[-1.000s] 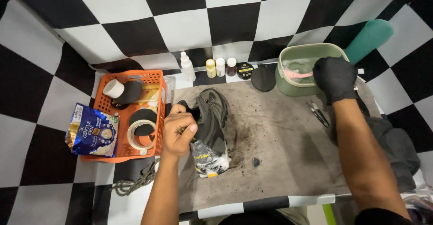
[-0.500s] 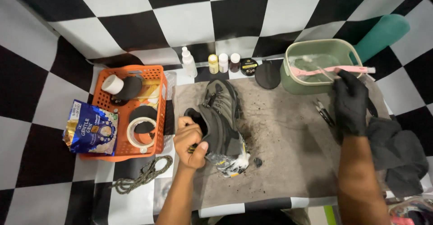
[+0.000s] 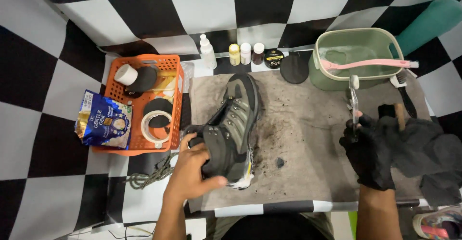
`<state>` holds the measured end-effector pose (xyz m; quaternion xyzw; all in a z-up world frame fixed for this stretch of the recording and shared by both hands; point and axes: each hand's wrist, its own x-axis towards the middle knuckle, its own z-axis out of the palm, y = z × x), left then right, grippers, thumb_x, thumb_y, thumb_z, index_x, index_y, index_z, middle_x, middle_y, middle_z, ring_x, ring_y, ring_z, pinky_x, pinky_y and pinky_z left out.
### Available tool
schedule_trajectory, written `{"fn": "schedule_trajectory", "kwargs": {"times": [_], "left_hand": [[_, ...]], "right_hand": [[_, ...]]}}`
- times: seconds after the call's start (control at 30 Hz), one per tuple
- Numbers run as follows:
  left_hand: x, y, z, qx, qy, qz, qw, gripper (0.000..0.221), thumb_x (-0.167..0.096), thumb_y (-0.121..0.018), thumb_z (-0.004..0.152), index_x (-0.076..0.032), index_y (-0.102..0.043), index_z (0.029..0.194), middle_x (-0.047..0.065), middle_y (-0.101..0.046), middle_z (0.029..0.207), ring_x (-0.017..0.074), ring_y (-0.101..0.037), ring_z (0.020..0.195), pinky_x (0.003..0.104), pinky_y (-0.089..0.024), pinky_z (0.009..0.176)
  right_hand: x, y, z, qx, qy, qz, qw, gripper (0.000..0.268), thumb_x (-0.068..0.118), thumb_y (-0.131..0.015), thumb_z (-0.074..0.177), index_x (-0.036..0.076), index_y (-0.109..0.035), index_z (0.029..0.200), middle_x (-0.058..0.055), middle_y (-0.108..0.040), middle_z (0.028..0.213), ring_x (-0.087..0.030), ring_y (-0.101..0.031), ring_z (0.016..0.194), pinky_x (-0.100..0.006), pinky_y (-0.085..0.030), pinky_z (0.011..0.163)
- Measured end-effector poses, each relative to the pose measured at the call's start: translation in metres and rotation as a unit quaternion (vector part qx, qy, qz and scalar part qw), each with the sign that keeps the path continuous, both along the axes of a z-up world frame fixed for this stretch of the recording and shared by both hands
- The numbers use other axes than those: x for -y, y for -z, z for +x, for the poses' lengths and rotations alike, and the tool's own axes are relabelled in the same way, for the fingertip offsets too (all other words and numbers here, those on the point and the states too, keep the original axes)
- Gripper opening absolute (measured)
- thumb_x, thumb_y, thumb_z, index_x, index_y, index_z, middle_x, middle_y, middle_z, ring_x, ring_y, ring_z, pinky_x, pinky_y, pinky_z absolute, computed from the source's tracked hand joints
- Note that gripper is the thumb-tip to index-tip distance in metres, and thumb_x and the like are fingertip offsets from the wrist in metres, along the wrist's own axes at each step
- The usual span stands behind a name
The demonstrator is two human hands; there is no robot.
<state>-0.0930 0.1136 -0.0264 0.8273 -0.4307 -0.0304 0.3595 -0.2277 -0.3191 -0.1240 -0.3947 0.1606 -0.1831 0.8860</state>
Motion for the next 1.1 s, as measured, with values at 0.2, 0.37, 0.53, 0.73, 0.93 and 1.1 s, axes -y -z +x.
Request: {"fn": "schedule_trajectory", "kwargs": {"times": [0.2,0.37,0.53,0.73,0.93,1.1], "left_hand": [[-0.015,0.047,0.008,-0.198,-0.135,-0.038,0.970,0.052,-0.042,-0.063,0.099,-0.019,-0.028,0.068,-0.008,-0.039,0.063,0.0110,-0.045,0.081,0.031,-0.028,0.105],[0.007,0.065,0.022,-0.223,-0.097,-0.200,0.949,0.029,-0.031,-0.063,0.097,-0.008,-0.061,0.079,-0.002,-0.061,0.092,0.0161,-0.053,0.096,0.033,-0.040,0.089],[0.040,0.082,0.050,-0.236,-0.043,-0.205,0.949,0.041,-0.034,-0.064,0.098,-0.014,-0.045,0.068,-0.008,-0.044,0.072,0.0074,-0.044,0.069,0.027,-0.036,0.062],[0.083,0.141,0.089,-0.346,0.045,-0.156,0.924,0.041,-0.037,-0.067,0.095,-0.019,-0.042,0.069,-0.011,-0.041,0.072,0.0062,-0.043,0.068,0.026,-0.034,0.065],[0.075,0.257,0.123,-0.502,0.004,-0.314,0.806,0.016,-0.015,-0.074,0.089,-0.004,-0.078,0.100,0.007,-0.072,0.081,0.0130,-0.064,0.071,0.026,-0.050,0.066],[0.081,0.232,0.111,-0.495,0.044,-0.319,0.807,0.031,-0.016,-0.075,0.084,-0.003,-0.078,0.112,0.015,-0.077,0.100,0.0202,-0.070,0.089,0.033,-0.054,0.081]], "right_hand": [[-0.016,-0.006,-0.012,-0.010,-0.009,0.009,1.000,0.029,0.014,-0.059,0.095,0.016,-0.063,0.123,0.003,-0.063,0.090,-0.006,-0.055,0.072,-0.021,-0.041,0.064],[-0.011,0.003,-0.021,-0.006,-0.009,-0.008,1.000,0.026,0.020,-0.059,0.095,0.016,-0.063,0.121,0.007,-0.057,0.092,-0.006,-0.052,0.071,-0.023,-0.039,0.062],[0.002,0.039,-0.034,-0.017,0.022,0.046,0.999,0.009,0.022,-0.064,0.101,0.022,-0.072,0.105,0.007,-0.066,0.113,-0.013,-0.060,0.094,-0.027,-0.043,0.070],[-0.028,0.019,-0.028,-0.053,0.007,-0.160,0.986,0.018,0.006,-0.060,0.100,0.000,-0.069,0.115,-0.007,-0.063,0.087,-0.012,-0.052,0.068,-0.023,-0.040,0.061],[-0.061,-0.002,-0.009,-0.222,0.033,-0.208,0.952,0.030,0.003,-0.075,0.091,0.000,-0.073,0.121,-0.009,-0.069,0.092,-0.015,-0.064,0.083,-0.034,-0.059,0.078],[-0.066,0.024,-0.002,-0.244,0.024,-0.215,0.945,0.028,0.008,-0.074,0.093,0.004,-0.074,0.120,-0.006,-0.068,0.093,-0.013,-0.063,0.083,-0.032,-0.057,0.080]]}}
